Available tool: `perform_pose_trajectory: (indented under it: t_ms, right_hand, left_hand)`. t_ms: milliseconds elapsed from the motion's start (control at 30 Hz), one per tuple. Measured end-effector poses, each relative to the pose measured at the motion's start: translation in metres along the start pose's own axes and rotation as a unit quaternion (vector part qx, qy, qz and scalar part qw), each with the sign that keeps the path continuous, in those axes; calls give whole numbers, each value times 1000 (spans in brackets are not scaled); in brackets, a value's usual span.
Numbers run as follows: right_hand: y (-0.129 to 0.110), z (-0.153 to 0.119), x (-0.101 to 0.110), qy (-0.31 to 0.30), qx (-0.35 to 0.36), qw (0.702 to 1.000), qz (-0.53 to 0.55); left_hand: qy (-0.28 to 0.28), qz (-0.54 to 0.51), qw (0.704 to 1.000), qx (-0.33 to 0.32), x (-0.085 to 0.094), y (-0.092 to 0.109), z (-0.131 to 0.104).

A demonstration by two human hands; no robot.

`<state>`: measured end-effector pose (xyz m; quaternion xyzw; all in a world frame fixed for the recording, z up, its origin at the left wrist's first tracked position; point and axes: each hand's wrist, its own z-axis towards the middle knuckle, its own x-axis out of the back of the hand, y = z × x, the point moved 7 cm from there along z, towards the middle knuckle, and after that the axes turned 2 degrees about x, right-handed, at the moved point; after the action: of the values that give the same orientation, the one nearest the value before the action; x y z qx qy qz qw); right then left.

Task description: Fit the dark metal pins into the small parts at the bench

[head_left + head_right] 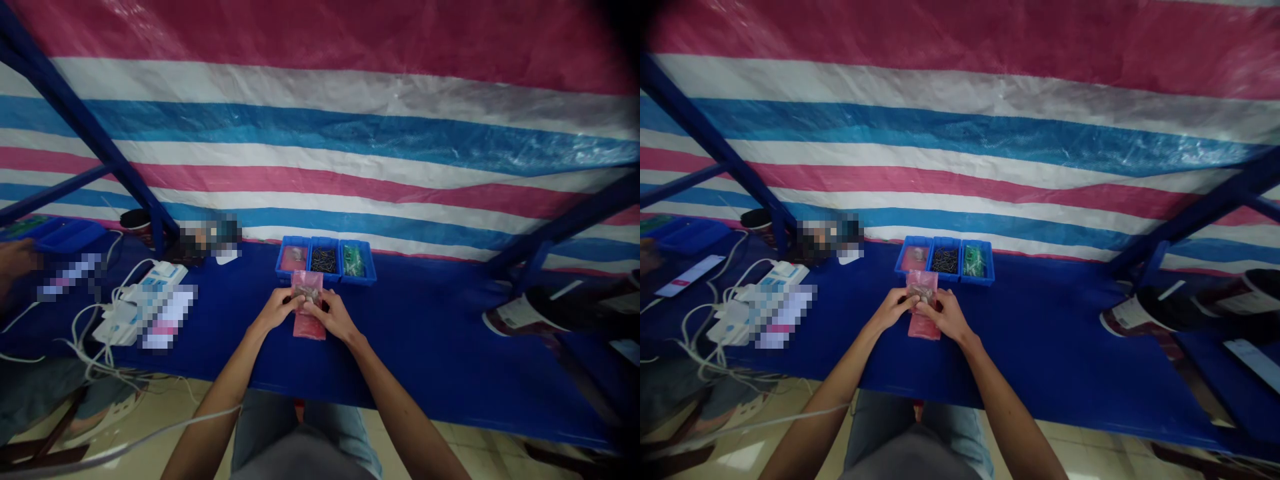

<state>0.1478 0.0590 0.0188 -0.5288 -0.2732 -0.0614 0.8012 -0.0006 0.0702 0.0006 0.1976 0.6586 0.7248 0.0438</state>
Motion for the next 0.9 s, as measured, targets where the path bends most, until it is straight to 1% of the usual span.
perform_pose_trajectory:
  t_ms: [67, 167, 267, 333, 400, 533, 667, 800, 900]
  right_hand:
    - [3, 1, 1, 12, -9, 1000, 2]
    - [10, 1, 0, 21, -24, 998, 52]
    - [15, 1, 0, 27, -38, 991, 127]
    - [16, 0, 0, 33, -48, 986, 155]
    - [14, 0, 2, 32, -51, 987, 151]
    - [5, 1, 3, 17, -40, 993, 107]
    - [3, 1, 5, 28, -30, 997, 69]
    - [4, 1, 6, 33, -20, 996, 84]
    - [2, 1, 6, 29, -18, 997, 74]
  left_hand:
    - [6, 11, 1000, -9, 1, 1, 0]
    - [17, 14, 1000, -3, 3, 2, 0]
    - [5, -19, 1000, -2, 1, 4, 0]
    - [-4, -42, 999, -8, 0, 4, 0]
    - [0, -42, 999, -8, 1, 2, 1]
    - [26, -22, 999, -1, 5, -4, 1]
    - [42, -17, 999, -2, 7, -3, 0]
    - [36, 34, 999, -11, 6, 1, -1]
    - [26, 62, 998, -20, 4, 2, -1]
